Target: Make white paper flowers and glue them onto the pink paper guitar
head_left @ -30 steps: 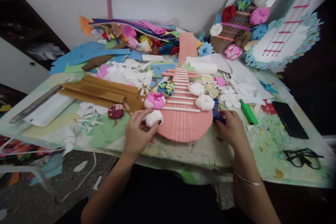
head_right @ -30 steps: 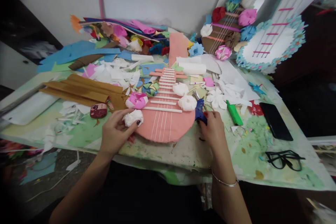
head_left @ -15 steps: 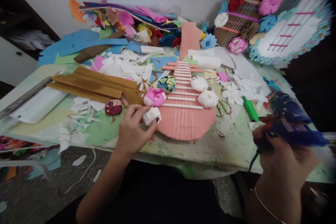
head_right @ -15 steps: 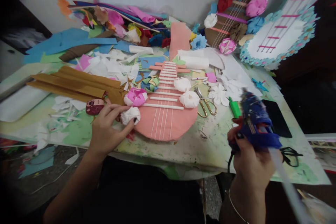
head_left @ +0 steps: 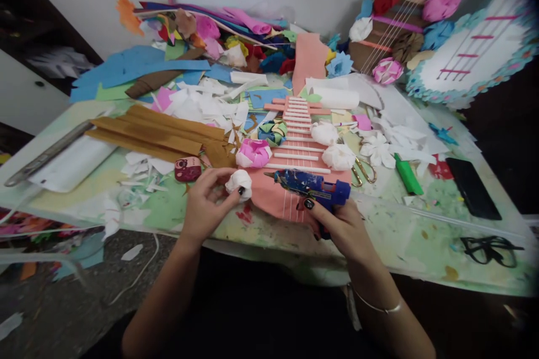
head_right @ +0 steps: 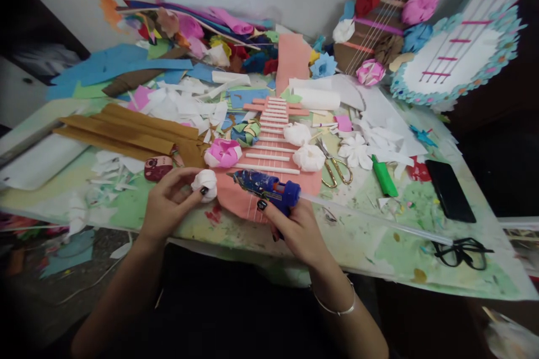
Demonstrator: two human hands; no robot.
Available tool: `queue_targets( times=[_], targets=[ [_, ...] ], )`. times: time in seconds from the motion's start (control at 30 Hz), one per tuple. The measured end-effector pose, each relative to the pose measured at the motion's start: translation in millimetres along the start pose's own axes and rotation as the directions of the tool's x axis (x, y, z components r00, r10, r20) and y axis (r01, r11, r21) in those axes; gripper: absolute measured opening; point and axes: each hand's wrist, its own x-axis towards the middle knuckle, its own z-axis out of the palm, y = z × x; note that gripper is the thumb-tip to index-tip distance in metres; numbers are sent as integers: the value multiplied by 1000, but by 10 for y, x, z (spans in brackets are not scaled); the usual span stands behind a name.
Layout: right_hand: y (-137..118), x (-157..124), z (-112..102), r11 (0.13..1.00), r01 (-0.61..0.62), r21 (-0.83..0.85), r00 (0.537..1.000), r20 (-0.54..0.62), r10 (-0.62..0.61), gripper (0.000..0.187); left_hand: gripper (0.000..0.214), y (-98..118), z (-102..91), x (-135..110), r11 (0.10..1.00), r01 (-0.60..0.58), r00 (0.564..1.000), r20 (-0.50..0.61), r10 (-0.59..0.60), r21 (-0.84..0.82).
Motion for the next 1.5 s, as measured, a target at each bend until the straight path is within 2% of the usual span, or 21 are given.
queue_targets(
  times=[0.1,0.17,0.27,0.33,0.4,0.57,0.7,0.8,0.97,1.23,1.37,1.5],
  targets=[
    [43,-19,16,999,47,-21,999,25,-47,39,30,-70,-48,24,936,153,985,-28,-171,-318],
    [40,-49,24,995,94,-30,994,52,-93,35,31,-66,-100,17,861,235,966,14,-256,-451],
    [-8,-80,49,978,197,-67,979,68,-193,27,41,-14,-147,-20,848,298,954,110,-278,-438],
    [-52,-90,70,959,266,-99,963,73,-260,21,48,16,-134,-42,864,320,947,153,-282,-389],
    [-91,-97,86,942,307,-140,951,82,-298,14,49,34,-91,-52,840,361,932,179,-314,-405],
    [-145,-126,76,907,332,-257,943,127,-309,13,40,98,22,-44,624,462,879,232,-417,-630],
    [-179,-140,61,907,316,-280,947,147,-284,14,32,167,66,-57,442,445,879,285,-382,-779],
    [-203,-134,69,898,332,-290,943,138,-304,14,32,178,78,-75,369,455,872,322,-369,-810],
    [-187,-142,66,902,322,-287,947,98,-307,10,34,165,73,-85,355,452,876,332,-351,-818],
    [-137,-178,11,911,317,-265,948,74,-308,18,39,131,19,-91,340,458,864,321,-387,-821],
    [-136,-200,-17,912,294,-286,956,102,-276,12,34,152,11,-87,324,443,864,302,-403,-836],
    [-163,-235,-24,908,282,-310,958,141,-249,16,26,211,35,-64,316,417,869,273,-413,-852]
  ],
)
